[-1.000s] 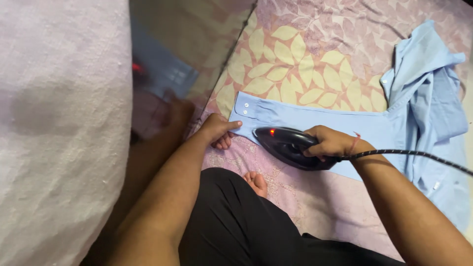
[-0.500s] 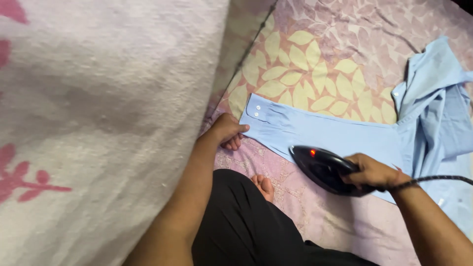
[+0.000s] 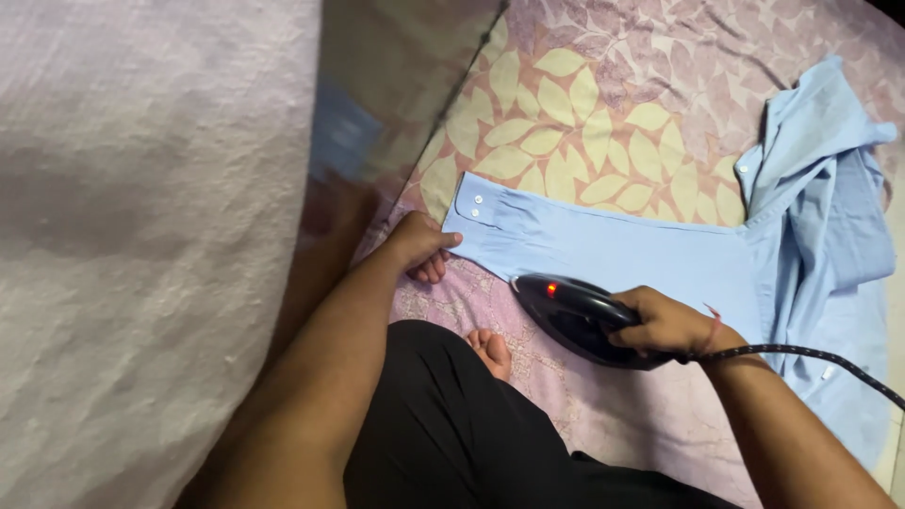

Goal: Iron a blue dress shirt on a bed.

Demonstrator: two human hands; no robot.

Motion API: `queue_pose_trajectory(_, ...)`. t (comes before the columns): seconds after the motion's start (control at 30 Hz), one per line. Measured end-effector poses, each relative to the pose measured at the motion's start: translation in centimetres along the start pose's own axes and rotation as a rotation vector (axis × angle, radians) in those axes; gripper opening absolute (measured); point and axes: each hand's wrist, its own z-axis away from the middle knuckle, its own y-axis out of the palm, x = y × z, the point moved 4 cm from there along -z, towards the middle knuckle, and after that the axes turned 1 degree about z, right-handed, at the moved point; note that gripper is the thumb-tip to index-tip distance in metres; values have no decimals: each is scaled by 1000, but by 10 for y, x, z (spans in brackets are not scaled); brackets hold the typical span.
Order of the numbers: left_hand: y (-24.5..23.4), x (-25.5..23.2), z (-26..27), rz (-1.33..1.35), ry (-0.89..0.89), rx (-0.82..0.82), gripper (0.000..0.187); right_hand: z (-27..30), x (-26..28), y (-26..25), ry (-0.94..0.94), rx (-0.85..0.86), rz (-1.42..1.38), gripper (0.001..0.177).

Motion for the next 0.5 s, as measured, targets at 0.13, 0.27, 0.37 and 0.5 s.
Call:
queue_pose_trajectory(0.13, -1, -2, 2, -2, -3, -12, 40, -9, 26, 9, -34, -28, 118, 20)
queue_pose_trajectory(0.27, 0, -1, 2, 10, -14, -12, 39, -12, 51, 19, 46, -92, 106, 21)
queue_pose_trajectory(0.37, -1, 3, -3, 38, -3, 8, 39, -20, 54, 24, -7, -125, 58, 21)
queue_pose_trajectory(0.5, 1, -13, 17, 24, -46, -12, 45, -27, 60, 29, -7, -165, 59, 21)
